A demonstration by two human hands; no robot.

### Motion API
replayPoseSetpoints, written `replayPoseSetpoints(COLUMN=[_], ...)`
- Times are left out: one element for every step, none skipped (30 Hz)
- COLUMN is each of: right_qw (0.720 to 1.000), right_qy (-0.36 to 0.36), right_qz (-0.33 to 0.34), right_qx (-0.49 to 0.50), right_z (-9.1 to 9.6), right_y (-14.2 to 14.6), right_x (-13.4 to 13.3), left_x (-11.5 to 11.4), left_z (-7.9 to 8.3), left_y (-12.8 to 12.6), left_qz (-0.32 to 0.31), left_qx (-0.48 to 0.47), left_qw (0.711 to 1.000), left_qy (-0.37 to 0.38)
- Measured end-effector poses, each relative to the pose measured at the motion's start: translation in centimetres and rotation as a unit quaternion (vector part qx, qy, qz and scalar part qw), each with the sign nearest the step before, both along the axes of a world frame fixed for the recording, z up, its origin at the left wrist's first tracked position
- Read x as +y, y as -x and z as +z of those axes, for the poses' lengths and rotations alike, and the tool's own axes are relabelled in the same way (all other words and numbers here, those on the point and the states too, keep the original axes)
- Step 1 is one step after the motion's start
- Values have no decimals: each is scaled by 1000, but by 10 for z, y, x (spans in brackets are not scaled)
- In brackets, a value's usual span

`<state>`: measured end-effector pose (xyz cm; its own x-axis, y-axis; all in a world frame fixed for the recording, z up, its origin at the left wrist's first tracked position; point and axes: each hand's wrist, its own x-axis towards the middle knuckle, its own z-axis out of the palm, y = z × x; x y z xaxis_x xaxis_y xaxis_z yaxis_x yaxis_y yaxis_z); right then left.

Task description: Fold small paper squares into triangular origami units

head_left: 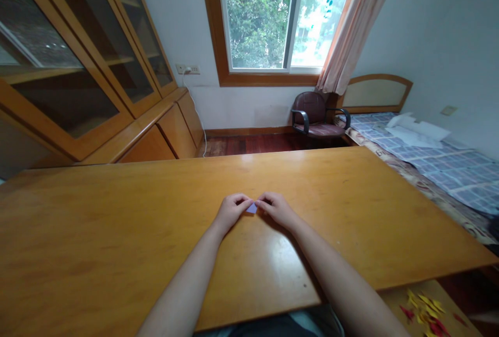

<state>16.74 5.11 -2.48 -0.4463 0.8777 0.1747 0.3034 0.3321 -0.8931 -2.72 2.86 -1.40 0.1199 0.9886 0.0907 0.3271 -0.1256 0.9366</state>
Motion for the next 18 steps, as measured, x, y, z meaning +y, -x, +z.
replayPoseSetpoints(right_qw=[1000, 1000, 1000, 1000, 1000, 1000, 1000, 1000, 1000, 1000, 1000, 1000, 1000, 1000, 1000, 1000, 1000, 999], right_qy=[1, 2, 3, 5, 7, 10, 15, 19, 22, 22, 19, 14, 9, 8, 11, 17, 24, 28], right_qz=[1, 0, 0, -2, -4, -6, -7, -7, -5, -2, 2, 5, 7, 8, 7, 3, -1, -7], right_qx=[1, 1, 1, 2, 3, 5, 7, 8, 7, 2, -6, -15, -22, -22, -16, -5, 9, 22], right_z=[0, 0, 0, 1, 1, 2, 2, 3, 3, 3, 3, 2, 2, 1, 0, 0, -1, -1], right_y=[0, 0, 0, 0, 0, 1, 1, 1, 1, 2, 2, 2, 2, 2, 2, 2, 1, 1], right_x=[0, 0, 0, 0, 0, -1, -1, -1, -1, -1, -1, -2, -2, -1, -1, -1, 0, 0], left_x=[0, 0, 1, 1, 2, 2, 3, 4, 4, 4, 4, 5, 5, 5, 5, 5, 5, 5], left_z=[0, -1, -1, -1, -2, -2, -2, -2, -2, -2, -2, -2, -3, -3, -3, -4, -4, -4], left_y=[0, 0, 0, 0, 0, 1, 1, 1, 1, 2, 2, 2, 2, 2, 2, 2, 2, 2], left_qz=[0, 0, 0, 1, 4, 7, 10, 13, 15, 16, 15, 15, 14, 14, 13, 12, 12, 10], left_qx=[-5, -10, -16, -21, -26, -30, -35, -41, -46, -50, -53, -53, -52, -51, -49, -48, -47, -46], left_qw=[1000, 1000, 1000, 1000, 1000, 999, 999, 999, 999, 999, 998, 998, 998, 999, 999, 999, 999, 999], left_qy=[4, 7, 9, 10, 10, 9, 8, 8, 7, 8, 8, 9, 8, 7, 7, 6, 6, 6])
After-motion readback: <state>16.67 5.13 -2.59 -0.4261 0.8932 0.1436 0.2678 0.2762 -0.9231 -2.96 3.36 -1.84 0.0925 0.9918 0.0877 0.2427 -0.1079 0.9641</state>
